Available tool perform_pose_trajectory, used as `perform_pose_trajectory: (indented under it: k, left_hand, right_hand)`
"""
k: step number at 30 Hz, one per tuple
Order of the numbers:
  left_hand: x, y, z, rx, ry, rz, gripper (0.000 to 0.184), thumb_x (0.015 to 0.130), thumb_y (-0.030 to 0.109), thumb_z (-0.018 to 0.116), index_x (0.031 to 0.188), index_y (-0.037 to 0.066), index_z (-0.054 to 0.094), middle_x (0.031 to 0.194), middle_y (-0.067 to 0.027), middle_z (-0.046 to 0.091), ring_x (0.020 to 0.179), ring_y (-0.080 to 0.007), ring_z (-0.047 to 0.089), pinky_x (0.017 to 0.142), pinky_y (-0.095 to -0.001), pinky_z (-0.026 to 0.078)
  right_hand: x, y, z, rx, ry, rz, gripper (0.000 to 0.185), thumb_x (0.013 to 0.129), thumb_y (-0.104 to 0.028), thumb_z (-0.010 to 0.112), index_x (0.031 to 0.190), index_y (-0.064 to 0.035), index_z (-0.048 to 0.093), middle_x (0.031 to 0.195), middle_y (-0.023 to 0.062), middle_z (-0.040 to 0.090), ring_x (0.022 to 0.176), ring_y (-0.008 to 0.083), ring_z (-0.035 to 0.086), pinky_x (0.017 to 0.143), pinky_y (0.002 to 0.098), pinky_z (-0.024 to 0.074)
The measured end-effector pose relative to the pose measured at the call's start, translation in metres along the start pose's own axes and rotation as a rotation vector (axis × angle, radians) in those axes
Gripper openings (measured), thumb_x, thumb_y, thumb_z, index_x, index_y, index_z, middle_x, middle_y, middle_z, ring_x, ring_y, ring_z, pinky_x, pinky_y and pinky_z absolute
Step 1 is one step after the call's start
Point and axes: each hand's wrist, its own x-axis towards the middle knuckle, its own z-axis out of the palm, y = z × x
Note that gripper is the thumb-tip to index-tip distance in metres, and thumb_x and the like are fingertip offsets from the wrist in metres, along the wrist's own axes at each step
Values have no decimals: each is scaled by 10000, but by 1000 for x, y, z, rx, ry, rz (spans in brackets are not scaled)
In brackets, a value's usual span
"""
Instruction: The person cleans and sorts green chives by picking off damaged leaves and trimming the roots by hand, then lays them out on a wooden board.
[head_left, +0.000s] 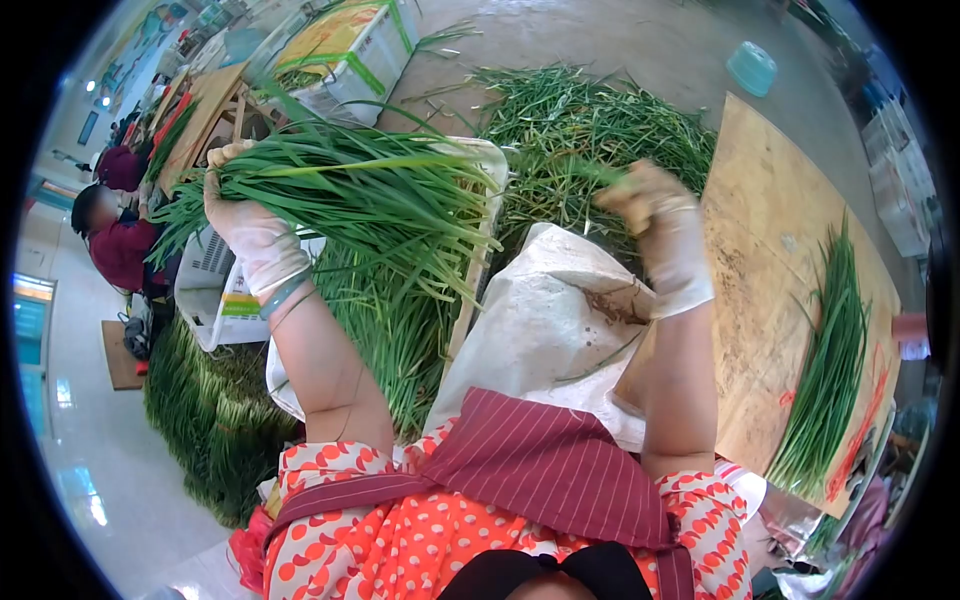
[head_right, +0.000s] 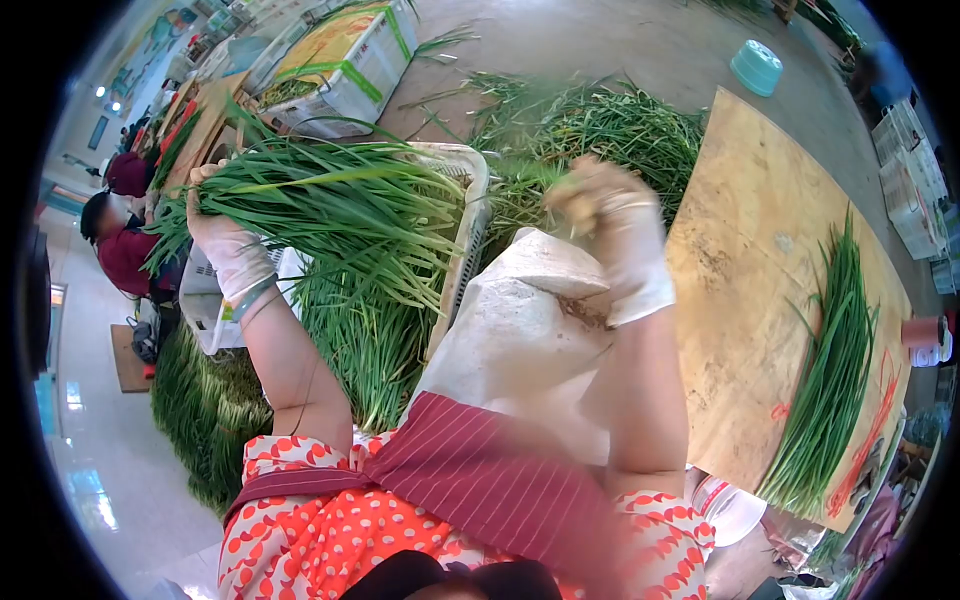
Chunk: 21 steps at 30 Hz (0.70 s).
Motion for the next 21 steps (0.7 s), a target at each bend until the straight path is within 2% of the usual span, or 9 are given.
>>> perform_pose_trajectory:
  k: [2, 4, 6, 9, 12, 13, 16, 18, 21]
  left_hand:
    - [0, 4, -4, -74, -16, -67, 228, 869, 193, 368, 834, 40, 533, 797, -75, 553, 781, -225, 531, 836, -403, 431]
    - [-2, 6, -5, 108, 271, 68, 245, 858, 191, 376, 873, 31, 561, 822, -80, 581, 816, -224, 554, 825, -398, 442]
    - [6, 19, -29, 71, 173, 9, 253, 851, 185, 386, 902, 27, 576, 848, -84, 599, 864, -231, 566, 837, -399, 444]
    - [13, 28, -41, -322, -282, -321, 294, 841, 202, 380, 904, 5, 589, 952, -129, 597, 985, -283, 527, 960, -444, 365]
    - [18, 31, -52, 75, -108, -40, 289, 838, 191, 391, 933, 0, 585, 959, -136, 600, 988, -287, 533, 966, -443, 362]
    - [16, 22, -41, -278, -372, -221, 308, 846, 194, 395, 996, -5, 574, 1010, -148, 597, 1016, -299, 528, 960, -451, 371]
    - [8, 17, -21, 75, 79, 29, 231, 839, 175, 394, 836, 48, 587, 897, -92, 605, 903, -243, 535, 917, -421, 392]
    - [9, 21, -30, -103, -133, -135, 217, 845, 167, 397, 862, 44, 575, 911, -96, 598, 910, -241, 527, 894, -408, 402]
    - [1, 22, -34, 389, -367, 29, 213, 865, 155, 449, 1007, 42, 561, 1083, -131, 571, 966, -261, 565, 891, -367, 438]
  right_hand:
    - [8, -16, -15, 387, 420, -41, 149, 868, -156, 572, 769, -45, 573, 592, 24, 511, 550, 88, 503, 811, 296, 514]
    - [13, 2, -77, 350, 379, -175, 236, 883, -149, 565, 992, 60, 549, 683, 15, 549, 620, 100, 543, 918, 306, 466]
    - [19, -1, -56, -215, 637, -96, 283, 864, -98, 583, 1092, 62, 538, 891, 84, 638, 832, 159, 607, 925, 276, 442]
    - [16, 26, -33, -1100, 498, -576, 345, 808, -19, 623, 1147, -35, 560, 1099, 103, 608, 987, 180, 585, 926, 272, 430]
    - [11, 46, 24, -793, 49, 26, 176, 863, -220, 596, 905, -82, 697, 1027, 47, 646, 904, 145, 583, 802, 252, 458]
    - [7, 51, 44, -417, -79, 139, 207, 866, -230, 602, 978, -72, 675, 1024, 44, 645, 927, 135, 573, 852, 240, 430]
    - [12, 86, 74, -49, 28, 282, 305, 848, -203, 634, 1106, -43, 599, 1038, 47, 630, 969, 139, 558, 887, 260, 421]
    - [16, 96, 82, 313, 159, 392, 351, 828, -185, 657, 1143, -56, 573, 1054, 46, 618, 965, 163, 559, 882, 285, 433]
    - [16, 90, 82, 484, 98, 416, 395, 854, -243, 624, 1161, -11, 535, 1150, 84, 567, 1015, 156, 555, 895, 283, 412]
